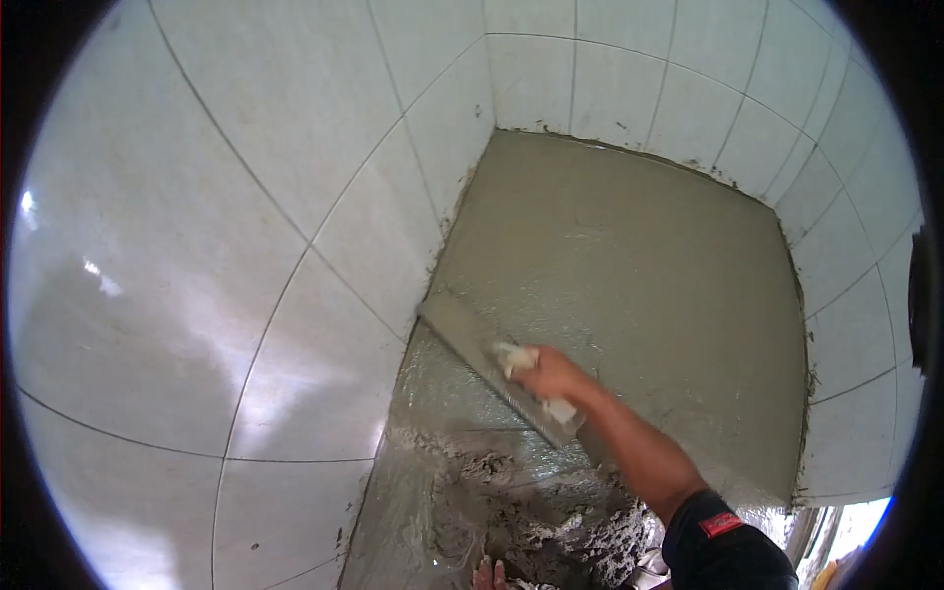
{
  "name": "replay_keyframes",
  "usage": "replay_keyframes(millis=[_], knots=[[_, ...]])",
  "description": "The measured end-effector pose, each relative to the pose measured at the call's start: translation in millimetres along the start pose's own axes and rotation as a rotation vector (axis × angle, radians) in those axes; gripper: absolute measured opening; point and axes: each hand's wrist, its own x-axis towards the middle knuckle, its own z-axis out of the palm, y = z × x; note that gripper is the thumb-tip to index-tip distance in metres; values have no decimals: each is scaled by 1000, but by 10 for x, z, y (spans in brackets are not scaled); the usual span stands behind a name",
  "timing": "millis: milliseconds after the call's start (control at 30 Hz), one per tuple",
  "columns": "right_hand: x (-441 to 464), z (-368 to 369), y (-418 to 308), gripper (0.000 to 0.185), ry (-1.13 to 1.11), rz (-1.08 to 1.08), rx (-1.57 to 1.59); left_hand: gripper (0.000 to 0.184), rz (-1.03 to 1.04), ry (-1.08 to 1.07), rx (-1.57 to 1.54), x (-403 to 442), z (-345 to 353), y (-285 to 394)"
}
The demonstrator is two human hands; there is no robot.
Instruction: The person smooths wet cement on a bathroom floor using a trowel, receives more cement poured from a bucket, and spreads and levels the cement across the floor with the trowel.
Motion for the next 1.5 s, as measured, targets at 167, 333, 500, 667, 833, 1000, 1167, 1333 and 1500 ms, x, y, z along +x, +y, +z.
replay_keyframes(millis=[167,333,500,667,833,1000,1167,1333,1500], knots=[[-487,100,394,38,305,84,253,90,146,95,481,77,-43,234],[-859,-58,795,26,673,146,573,88,102,133,446,-131,0,221],[-624,90,1003,21,721,97,689,86,78,134,421,-310,-13,110],[-216,522,655,21,591,70,749,84,99,121,389,-302,15,2],[25,894,262,24,426,107,777,82,137,85,381,-221,-49,-188],[337,1479,29,20,518,53,865,81,183,56,363,-13,-5,-334],[72,1476,22,24,232,37,967,79,140,67,331,-60,213,-358],[-9,517,101,34,338,45,324,75,161,327,73,-81,349,-246],[268,-459,406,29,401,-20,85,75,39,323,1,-106,467,-285]])
